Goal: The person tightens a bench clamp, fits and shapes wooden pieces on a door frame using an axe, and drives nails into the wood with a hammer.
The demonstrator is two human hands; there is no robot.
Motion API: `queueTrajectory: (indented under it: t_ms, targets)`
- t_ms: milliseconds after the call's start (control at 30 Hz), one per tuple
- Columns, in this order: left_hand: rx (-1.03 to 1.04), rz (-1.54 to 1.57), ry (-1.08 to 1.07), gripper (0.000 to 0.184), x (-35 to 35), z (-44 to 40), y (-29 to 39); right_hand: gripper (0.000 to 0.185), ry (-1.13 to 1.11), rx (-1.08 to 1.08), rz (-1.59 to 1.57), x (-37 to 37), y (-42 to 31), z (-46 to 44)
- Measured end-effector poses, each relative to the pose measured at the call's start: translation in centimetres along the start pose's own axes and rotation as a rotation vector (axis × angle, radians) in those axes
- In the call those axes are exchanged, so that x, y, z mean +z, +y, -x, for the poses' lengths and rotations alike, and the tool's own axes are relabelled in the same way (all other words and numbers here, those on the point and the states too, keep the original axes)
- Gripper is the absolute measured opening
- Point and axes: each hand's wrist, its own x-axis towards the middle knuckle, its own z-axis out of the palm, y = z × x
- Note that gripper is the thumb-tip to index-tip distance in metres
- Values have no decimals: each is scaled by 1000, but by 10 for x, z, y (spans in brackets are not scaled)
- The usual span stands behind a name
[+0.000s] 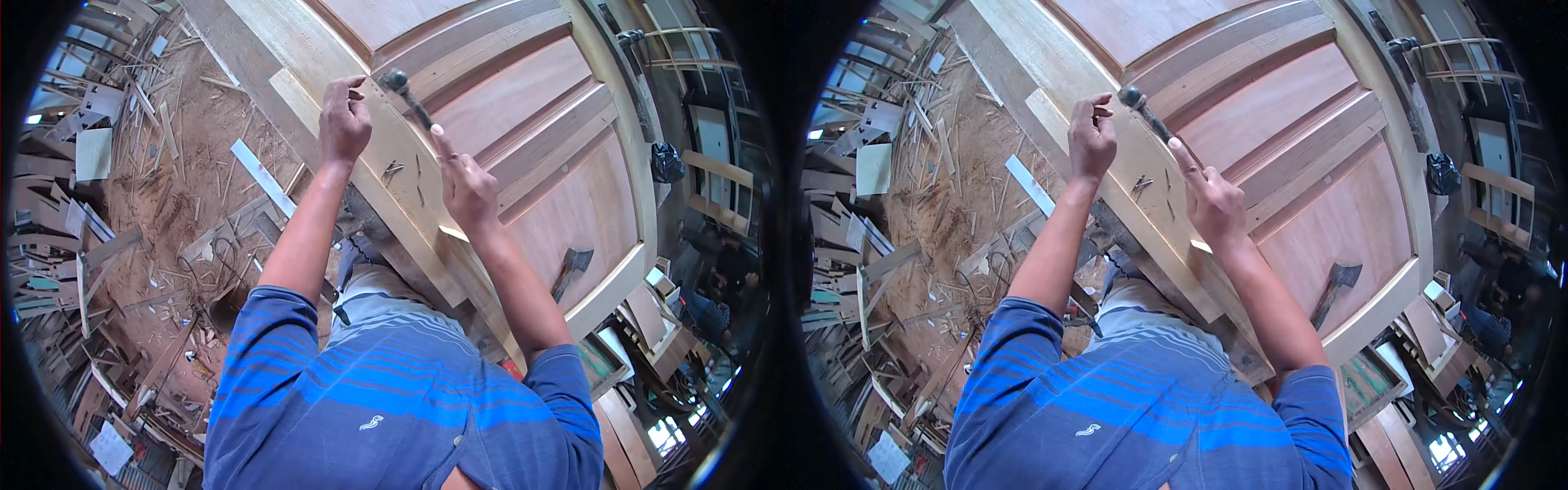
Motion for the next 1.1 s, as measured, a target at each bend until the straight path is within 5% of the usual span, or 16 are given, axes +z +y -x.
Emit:
queueTrajectory:
  t_ms: [200,333,433,667,1100]
  targets:
    - [156,-58,-169,22,-13,16,6,65,-334,188,81,-16,-2,-8]
    - [281,-227,-519,23,-26,54,45,66,-298,245,27,-8,5,11]
    - [251,-304,-426,28,-17,78,56,68,-261,277,-36,-5,10,23]
    - [527,-404,-549,19,-9,78,48,73,-93,258,-163,0,23,37]
    - [696,-498,-725,17,11,63,45,68,-2,351,-147,5,34,57]
